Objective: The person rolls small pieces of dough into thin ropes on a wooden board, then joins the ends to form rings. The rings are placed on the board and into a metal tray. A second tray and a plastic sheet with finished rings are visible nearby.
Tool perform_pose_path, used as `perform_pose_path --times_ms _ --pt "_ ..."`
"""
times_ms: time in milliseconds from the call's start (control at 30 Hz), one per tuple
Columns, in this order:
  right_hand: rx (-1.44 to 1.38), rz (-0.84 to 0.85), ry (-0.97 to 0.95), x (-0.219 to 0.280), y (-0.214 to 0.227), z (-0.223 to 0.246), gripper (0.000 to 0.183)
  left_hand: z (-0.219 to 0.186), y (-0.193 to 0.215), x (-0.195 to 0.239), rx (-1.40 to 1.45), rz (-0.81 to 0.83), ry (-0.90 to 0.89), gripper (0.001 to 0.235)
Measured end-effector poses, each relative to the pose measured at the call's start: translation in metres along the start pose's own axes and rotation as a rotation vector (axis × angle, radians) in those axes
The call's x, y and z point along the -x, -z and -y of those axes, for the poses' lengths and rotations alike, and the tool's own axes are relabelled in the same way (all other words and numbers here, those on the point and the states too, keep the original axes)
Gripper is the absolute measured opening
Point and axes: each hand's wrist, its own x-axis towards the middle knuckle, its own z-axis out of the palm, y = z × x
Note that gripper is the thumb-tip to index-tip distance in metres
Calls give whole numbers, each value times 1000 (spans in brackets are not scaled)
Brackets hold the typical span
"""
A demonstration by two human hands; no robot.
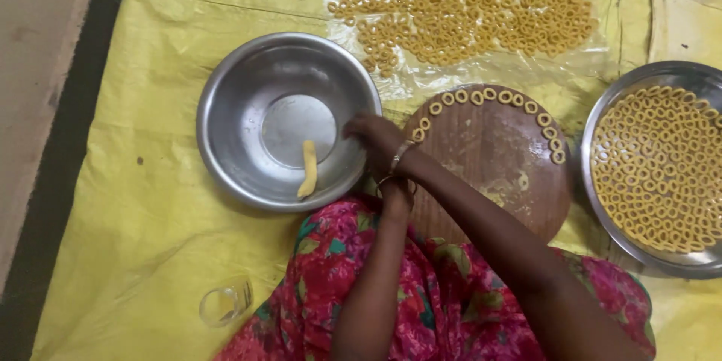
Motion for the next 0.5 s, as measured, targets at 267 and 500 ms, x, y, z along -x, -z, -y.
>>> perform_pose_path --times_ms 267,500 --pt "210 472 260 -17 -82 91 40 3 1 -5 116 24 187 21" --pt "79 379 118 -24 -74 77 18 14 9 -10 92 70 328 20"
